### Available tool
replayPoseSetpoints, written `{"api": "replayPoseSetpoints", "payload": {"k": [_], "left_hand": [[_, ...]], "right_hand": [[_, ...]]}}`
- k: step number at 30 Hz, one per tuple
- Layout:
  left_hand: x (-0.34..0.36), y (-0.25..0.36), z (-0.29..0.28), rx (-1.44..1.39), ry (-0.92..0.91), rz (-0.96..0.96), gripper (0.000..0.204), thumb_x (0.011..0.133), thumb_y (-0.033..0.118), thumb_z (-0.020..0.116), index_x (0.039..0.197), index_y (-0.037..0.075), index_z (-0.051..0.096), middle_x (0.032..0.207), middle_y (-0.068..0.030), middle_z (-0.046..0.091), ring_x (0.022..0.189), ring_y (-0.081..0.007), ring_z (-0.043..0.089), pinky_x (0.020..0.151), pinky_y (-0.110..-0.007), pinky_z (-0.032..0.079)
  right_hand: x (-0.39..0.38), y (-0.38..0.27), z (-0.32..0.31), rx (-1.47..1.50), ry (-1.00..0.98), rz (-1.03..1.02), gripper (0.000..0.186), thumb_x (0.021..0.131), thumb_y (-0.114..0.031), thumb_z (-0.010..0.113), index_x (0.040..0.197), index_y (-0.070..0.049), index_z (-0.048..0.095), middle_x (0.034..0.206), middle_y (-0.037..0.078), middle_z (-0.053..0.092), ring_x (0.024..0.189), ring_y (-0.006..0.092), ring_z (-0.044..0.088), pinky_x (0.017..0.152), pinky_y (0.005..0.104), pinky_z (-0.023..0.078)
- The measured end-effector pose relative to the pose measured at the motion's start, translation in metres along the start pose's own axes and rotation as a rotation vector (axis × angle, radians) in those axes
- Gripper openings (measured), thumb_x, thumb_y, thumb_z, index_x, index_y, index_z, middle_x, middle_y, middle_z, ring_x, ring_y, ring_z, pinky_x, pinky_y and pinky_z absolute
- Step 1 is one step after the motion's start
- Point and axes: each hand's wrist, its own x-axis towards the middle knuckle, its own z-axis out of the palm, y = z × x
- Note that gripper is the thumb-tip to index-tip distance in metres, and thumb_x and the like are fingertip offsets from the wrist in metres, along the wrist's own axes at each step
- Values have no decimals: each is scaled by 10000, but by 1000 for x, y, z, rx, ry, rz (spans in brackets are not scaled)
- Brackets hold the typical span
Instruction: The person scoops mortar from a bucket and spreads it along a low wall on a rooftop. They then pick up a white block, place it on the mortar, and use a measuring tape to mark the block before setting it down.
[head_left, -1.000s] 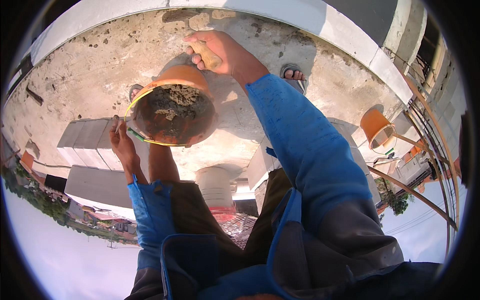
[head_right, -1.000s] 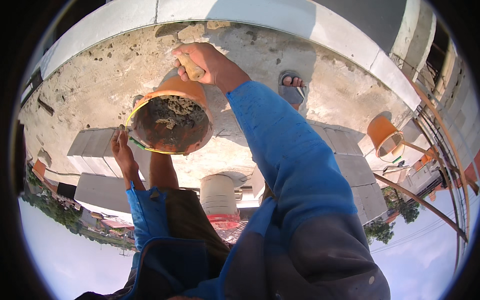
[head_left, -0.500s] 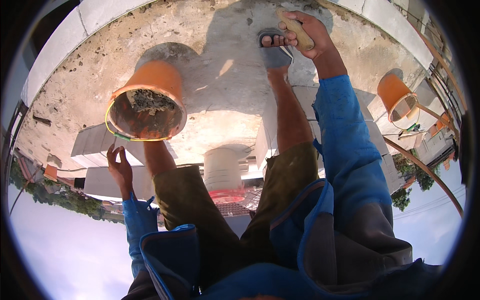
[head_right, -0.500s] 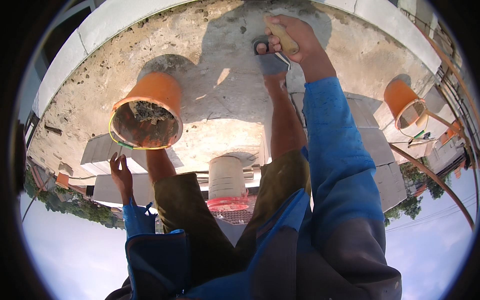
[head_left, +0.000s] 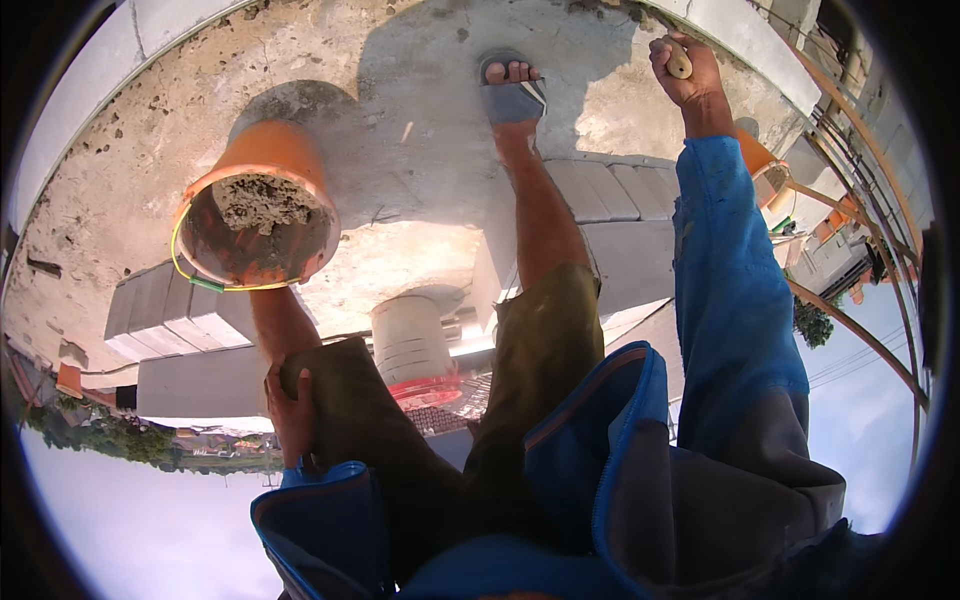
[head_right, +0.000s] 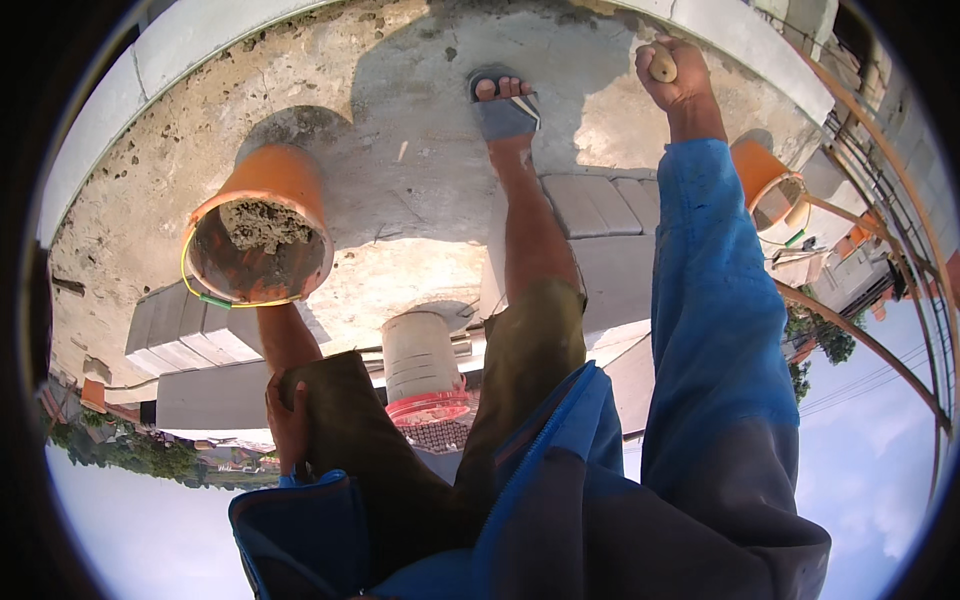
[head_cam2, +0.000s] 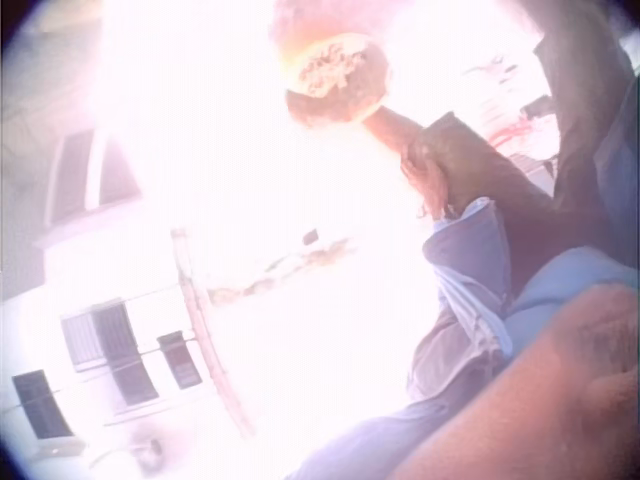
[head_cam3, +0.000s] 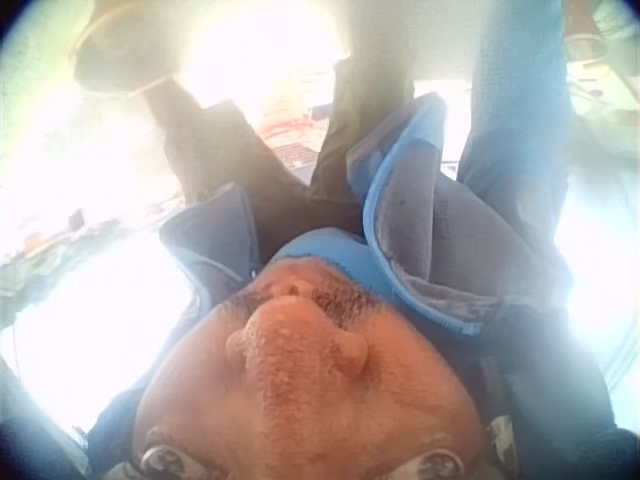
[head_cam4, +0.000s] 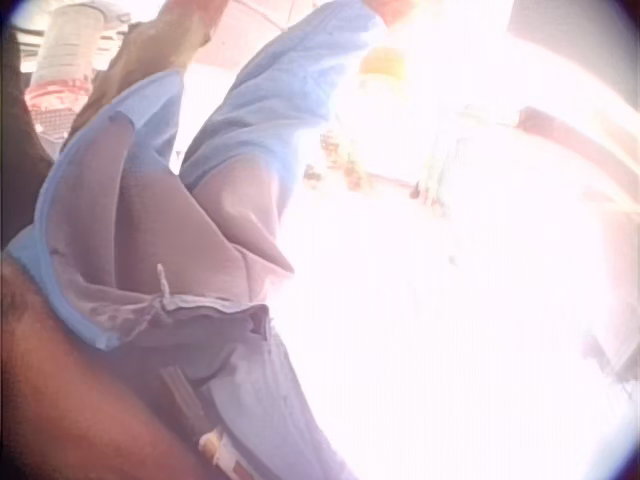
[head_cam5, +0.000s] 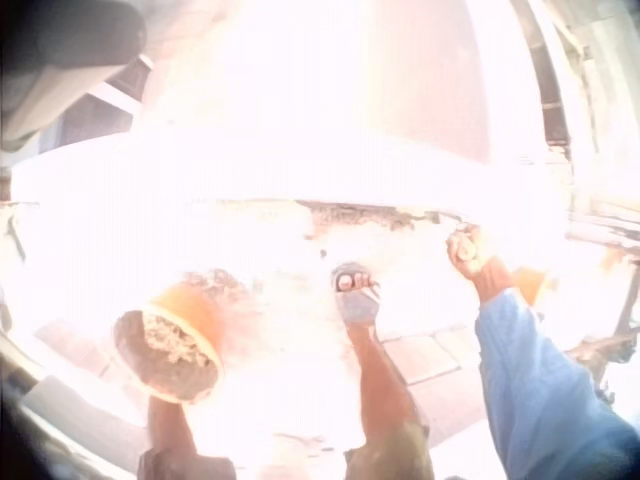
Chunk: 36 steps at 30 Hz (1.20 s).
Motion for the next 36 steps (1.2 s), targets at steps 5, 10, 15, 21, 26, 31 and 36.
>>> {"api": "replayPoseSetpoints", "payload": {"k": [5,10,15,21,26,31,36], "left_hand": [[3,-18,6,29,44,28,522,1008,354,684,1416,40,597,1381,-240,640,1324,-438,560,1136,-513,437],[12,-18,5,64,82,70,505,987,345,699,1386,47,614,1371,-205,658,1313,-420,543,1132,-521,418],[21,-26,11,39,60,71,491,983,345,702,1370,51,631,1349,-193,674,1299,-425,543,1135,-523,414],[19,-13,6,100,51,45,496,981,347,708,1373,52,638,1370,-188,674,1296,-423,544,1140,-520,412],[21,5,12,167,22,55,485,982,338,713,1372,58,640,1374,-185,674,1305,-419,551,1134,-520,424],[30,19,28,204,32,72,486,983,334,717,1371,53,639,1364,-189,678,1302,-426,568,1115,-526,445],[29,40,36,249,22,57,499,990,342,709,1389,53,632,1373,-189,675,1300,-439,573,1115,-530,453]], "right_hand": [[35,194,193,90,40,-252,104,1068,-132,479,1081,-64,556,957,128,581,799,269,630,595,448,555],[9,305,336,121,50,-74,218,1071,-184,513,1200,-10,538,1044,192,569,797,321,641,646,473,575],[-88,324,363,-206,-83,-20,415,1069,-255,537,1376,11,448,1147,228,550,830,322,686,701,501,611],[-120,287,229,-925,-108,-29,547,989,-306,615,1428,-1,496,973,177,663,637,225,662,524,399,519],[-69,262,214,-1267,-344,-45,580,1023,-312,624,1498,-13,476,742,115,633,538,198,616,493,387,501],[-32,283,319,-1365,-463,-75,540,1027,-359,582,1445,-18,550,765,103,678,639,210,668,602,415,550],[-19,245,308,-1479,-447,-102,482,1029,-308,572,1382,19,585,922,191,722,762,284,713,753,453,577]]}}
